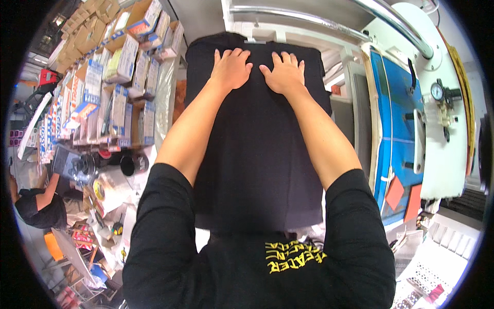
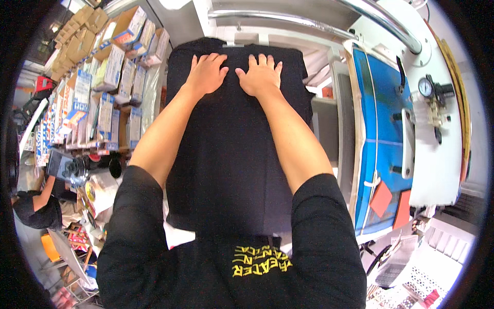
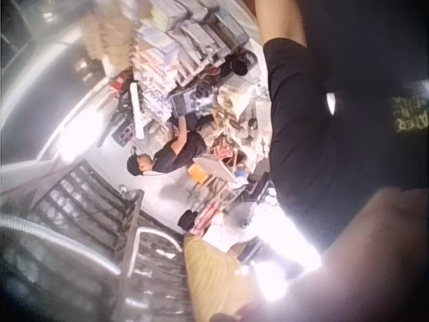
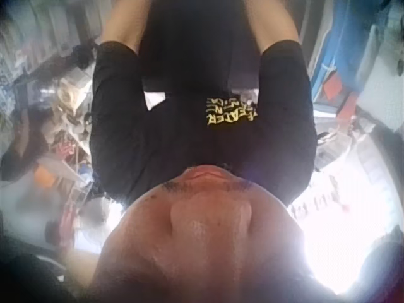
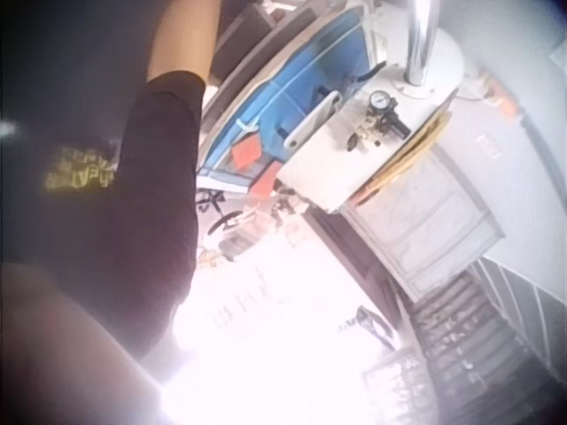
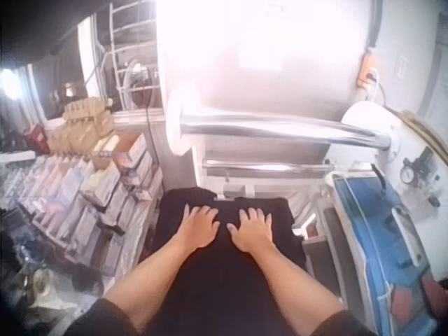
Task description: The person operates a heat press machine to apply decals to black t-shirts, using scissors to trim the decals before placement.
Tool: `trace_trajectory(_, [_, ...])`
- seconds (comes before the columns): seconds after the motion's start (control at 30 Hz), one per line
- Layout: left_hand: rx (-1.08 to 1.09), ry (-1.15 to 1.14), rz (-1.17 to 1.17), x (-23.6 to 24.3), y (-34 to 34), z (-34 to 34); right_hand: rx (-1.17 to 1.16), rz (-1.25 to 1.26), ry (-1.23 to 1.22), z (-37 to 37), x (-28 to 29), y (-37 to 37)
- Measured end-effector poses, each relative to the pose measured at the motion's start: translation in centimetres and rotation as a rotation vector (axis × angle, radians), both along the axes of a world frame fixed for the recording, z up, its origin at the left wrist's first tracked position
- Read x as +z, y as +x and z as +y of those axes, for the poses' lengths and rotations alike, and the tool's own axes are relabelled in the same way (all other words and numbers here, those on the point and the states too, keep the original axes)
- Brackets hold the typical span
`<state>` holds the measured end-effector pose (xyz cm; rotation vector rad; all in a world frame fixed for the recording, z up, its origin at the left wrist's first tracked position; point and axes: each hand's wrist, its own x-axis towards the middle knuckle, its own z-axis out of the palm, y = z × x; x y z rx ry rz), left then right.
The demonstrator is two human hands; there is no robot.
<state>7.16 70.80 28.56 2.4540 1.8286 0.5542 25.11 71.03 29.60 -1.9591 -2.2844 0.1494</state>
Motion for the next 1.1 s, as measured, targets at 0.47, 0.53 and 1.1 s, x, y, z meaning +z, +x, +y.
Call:
trace_trajectory(0.47, [-0.035,-0.106,-0.55,1.0,-6.0,-45.8,0.073,0.389,0.074,-43.0,0.2,16.9])
trace_trajectory(0.53, [0.52,0.018,-0.669,-1.2,-8.1,-43.8,-0.349,0.479,0.229,-40.0,-2.5,18.6])
trace_trajectory(1.1, [0.534,-0.82,-1.821,-7.0,-17.9,-44.5,-0.655,1.599,-0.547,-38.2,-3.8,21.3])
